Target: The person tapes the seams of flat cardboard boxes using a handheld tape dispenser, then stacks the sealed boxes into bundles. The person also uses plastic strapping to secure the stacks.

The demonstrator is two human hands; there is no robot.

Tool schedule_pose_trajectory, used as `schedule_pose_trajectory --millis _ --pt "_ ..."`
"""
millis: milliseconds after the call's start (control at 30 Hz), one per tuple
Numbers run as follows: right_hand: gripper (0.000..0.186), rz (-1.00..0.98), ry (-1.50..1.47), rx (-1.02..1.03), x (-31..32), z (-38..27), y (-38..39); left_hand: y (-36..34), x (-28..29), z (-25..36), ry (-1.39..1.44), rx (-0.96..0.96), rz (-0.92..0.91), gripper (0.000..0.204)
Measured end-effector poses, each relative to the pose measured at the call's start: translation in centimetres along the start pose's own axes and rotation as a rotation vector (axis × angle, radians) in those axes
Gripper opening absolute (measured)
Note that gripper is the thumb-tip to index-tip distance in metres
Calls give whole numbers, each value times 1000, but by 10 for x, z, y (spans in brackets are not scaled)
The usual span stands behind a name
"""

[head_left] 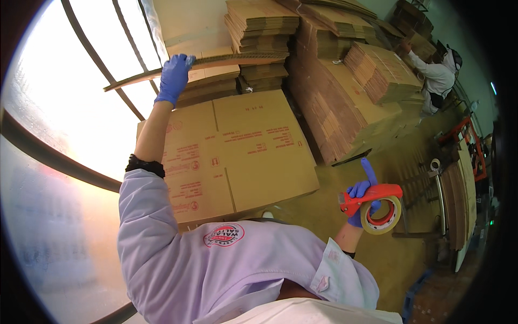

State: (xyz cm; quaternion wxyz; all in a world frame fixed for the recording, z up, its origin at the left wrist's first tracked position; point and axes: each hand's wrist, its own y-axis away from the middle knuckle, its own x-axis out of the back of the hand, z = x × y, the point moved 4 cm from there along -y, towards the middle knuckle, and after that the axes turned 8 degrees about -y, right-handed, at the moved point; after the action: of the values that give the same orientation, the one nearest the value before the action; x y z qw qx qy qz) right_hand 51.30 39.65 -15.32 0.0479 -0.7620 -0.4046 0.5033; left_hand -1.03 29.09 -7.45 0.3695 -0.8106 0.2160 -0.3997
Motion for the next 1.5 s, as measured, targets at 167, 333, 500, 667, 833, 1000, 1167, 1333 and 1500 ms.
schedule_pose_trajectory --millis 167,333,500,667,833,1000,1167,1333,1500 --pt "98 60 57 -30 -5 7 7 86 -28 44 141 93 -573 40" --pt "77 10 166 -92 -15 25 -21 103 44 86 440 318 -641 44" --pt "41 49 386 -39 -31 73 -55 118 112 166 694 291 -754 84" --pt "21 -388 666 267 -57 135 -128 120 167 233 452 144 -980 113" --pt "10 -90 440 -187 -7 224 -154 140 158 246 436 189 -921 111" --pt "11 -137 608 -258 4 224 -149 139 161 251 415 213 -886 105" --pt "23 -126 856 -343 -32 178 -59 147 158 248 413 265 -873 103" --pt "27 -149 528 -529 12 193 -110 139 158 252 430 245 -857 106" --pt "14 -100 335 -714 -9 193 -122 143 159 244 396 304 -886 109"
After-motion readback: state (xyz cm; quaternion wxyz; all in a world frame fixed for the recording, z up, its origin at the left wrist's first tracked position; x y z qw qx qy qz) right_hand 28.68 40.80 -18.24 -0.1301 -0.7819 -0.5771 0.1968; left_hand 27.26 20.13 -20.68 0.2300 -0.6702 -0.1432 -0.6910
